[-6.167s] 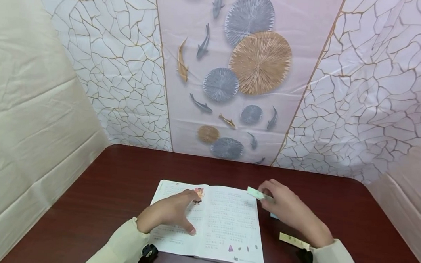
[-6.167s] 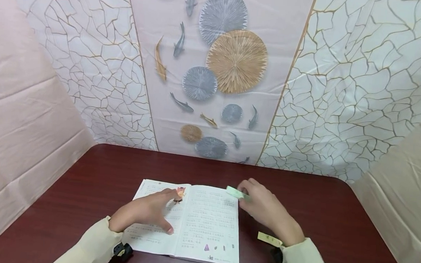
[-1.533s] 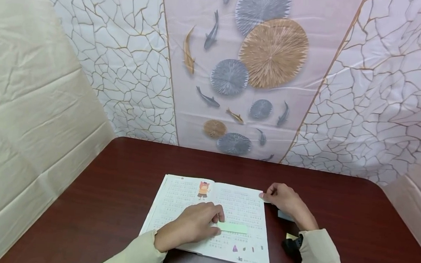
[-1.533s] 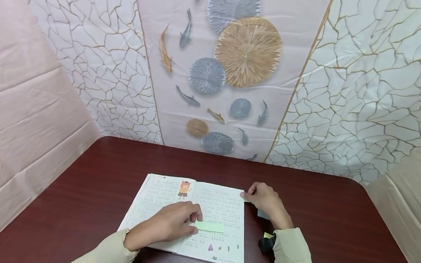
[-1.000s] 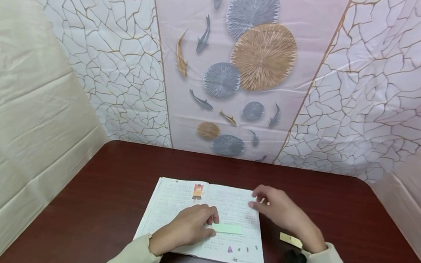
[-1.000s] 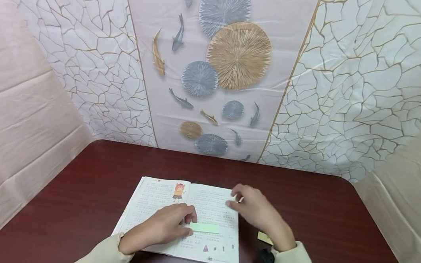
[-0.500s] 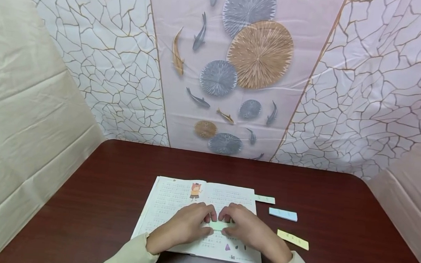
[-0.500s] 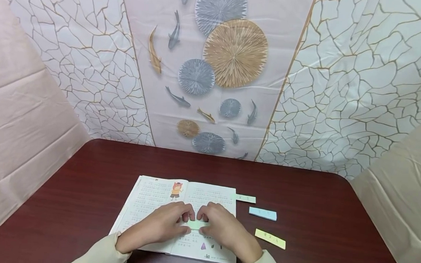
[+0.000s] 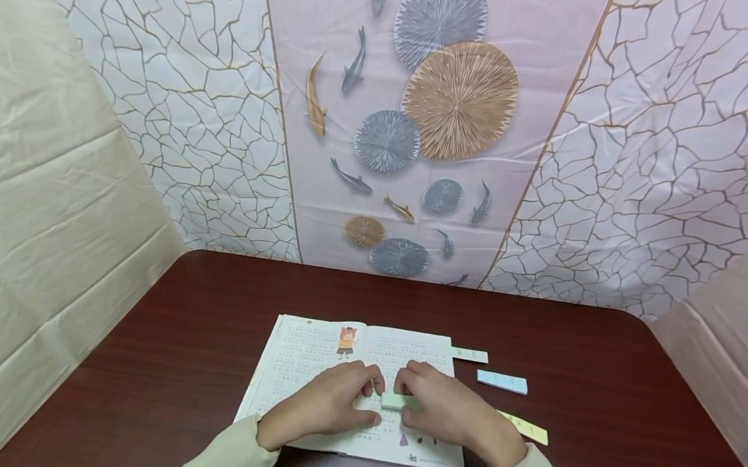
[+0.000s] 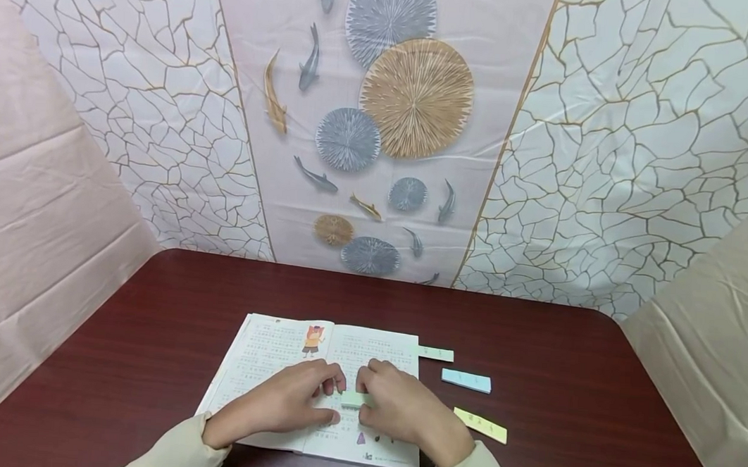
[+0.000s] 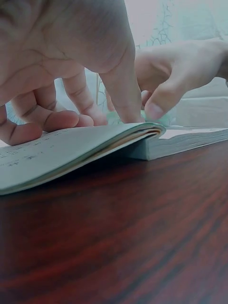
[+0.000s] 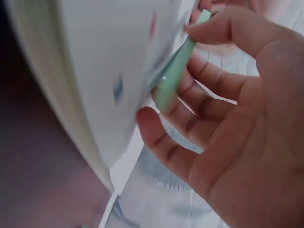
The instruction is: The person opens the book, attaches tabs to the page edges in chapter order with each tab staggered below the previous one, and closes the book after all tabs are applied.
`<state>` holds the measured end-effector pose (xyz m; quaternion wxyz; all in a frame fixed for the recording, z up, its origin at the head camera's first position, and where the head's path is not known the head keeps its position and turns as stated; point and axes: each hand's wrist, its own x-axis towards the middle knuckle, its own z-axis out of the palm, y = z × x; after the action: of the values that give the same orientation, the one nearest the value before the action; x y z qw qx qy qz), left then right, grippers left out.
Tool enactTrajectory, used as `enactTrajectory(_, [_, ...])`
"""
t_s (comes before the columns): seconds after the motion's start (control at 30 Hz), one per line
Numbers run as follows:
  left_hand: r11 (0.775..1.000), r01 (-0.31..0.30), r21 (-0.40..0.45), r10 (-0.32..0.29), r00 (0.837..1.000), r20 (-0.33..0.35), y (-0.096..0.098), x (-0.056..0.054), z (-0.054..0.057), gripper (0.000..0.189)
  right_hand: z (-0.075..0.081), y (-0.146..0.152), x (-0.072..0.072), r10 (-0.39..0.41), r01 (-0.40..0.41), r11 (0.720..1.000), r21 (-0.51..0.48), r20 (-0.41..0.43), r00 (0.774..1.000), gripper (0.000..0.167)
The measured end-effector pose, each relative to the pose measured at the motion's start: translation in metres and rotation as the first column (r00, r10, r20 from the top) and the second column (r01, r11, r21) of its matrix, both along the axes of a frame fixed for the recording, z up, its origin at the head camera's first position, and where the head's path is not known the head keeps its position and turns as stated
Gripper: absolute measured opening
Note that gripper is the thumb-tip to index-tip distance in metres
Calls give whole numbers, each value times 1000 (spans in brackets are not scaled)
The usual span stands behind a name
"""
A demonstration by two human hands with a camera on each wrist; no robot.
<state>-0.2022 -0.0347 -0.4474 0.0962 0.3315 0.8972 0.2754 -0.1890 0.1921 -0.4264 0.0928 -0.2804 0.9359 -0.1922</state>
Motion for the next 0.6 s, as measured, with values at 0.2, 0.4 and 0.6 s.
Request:
enactTrajectory(0.2, [1000,-1,15,1,1000,15,-1,0,2,32,12,30,-12,-66,64,996,-69,-24,998,18])
enactTrajectory(0.4, [1000,-3,24,3,1000,15,-1,2,1,33,18,71,-29,-239,230,965,-124,-64,969,20])
enactTrajectory(0.6, [1000,0,18,0,1000,10,0,2,2,32,9,113,-47,-373,364,920,-142,-38,927,19])
